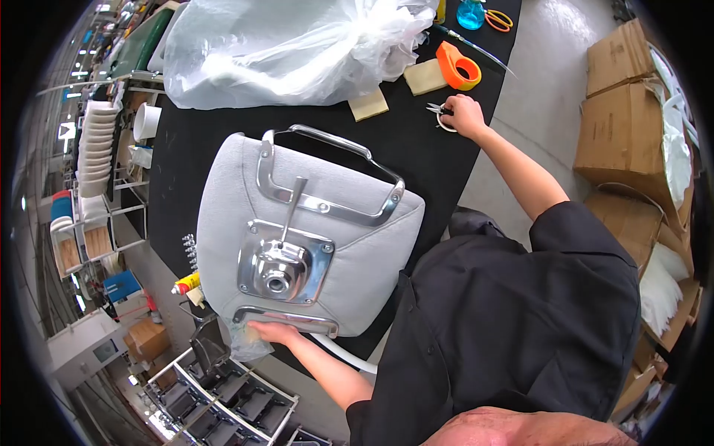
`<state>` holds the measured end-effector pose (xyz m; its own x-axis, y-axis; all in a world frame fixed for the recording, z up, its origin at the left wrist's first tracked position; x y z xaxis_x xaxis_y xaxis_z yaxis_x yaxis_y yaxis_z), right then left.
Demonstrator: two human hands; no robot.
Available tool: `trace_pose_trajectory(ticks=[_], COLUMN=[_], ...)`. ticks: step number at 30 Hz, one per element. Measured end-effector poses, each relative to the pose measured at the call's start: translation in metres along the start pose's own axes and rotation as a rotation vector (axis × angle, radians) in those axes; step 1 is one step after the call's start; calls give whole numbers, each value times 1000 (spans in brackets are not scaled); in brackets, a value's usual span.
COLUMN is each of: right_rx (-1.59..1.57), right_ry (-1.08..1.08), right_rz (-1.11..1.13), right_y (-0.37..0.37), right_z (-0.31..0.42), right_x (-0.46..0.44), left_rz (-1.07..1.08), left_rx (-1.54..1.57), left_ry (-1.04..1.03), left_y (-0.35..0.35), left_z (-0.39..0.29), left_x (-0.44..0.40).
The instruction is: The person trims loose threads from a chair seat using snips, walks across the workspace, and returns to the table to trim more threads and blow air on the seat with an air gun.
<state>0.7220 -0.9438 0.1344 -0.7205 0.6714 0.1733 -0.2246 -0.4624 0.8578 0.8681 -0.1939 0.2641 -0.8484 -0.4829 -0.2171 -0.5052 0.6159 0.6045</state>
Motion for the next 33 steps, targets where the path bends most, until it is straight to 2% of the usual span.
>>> trace_pose_trajectory(ticks=[4, 13, 16, 17, 20, 22, 26, 29, 30, 31, 32, 33], right_rx=[13, 82, 122, 146, 214, 277, 268, 130, 132, 68, -1, -59], right_ry=[-23, -26, -4, 5, 41, 10, 57, 138, 145, 152, 158, 105], right_rz=[8, -33, -31, -29, -37, -21, -47, -242, -242, -372, -502, -522], right_y=[4, 6, 4, 1, 0, -4, 6, 33, 42, 59, 75, 85], right_z=[-7, -23, -18, -16, -4, -5, 1, 10, 9, 4, -1, -14], right_x=[-2, -11, -17, -21, -31, -37, -31, -16, -23, -28, -36, -57], left_rz=[62, 192, 230, 213, 183, 203, 214, 200, 217, 234, 229, 220], left_rx=[-72, 20, 64, -45, -42, 81, -20, -10, 133, 270, 266, 152], left_ry=[-45, 111, 153, 137, 187, 188, 209, 220, 267, 313, 314, 270], left_y=[-8, -7, -10, -8, -10, -13, -11, -14, -17, -17, -13, -12], left_z=[31, 65, 69, 51, 34, 42, 34, 27, 29, 31, 30, 25], left_x=[-35, -59, -60, -52, -45, -50, -46, -43, -40, -37, -36, -36])
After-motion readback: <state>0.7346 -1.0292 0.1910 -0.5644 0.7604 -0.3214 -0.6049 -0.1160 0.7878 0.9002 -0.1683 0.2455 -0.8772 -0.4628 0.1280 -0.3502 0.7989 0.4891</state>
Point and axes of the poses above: each hand's wrist, its own x-axis away from the middle knuckle, its own y-axis out of the back of the hand, z = x × y, the point moved 7 cm from there along -x, towards the middle knuckle, and after that the axes turned 3 degrees about z, right-handed, at the moved point
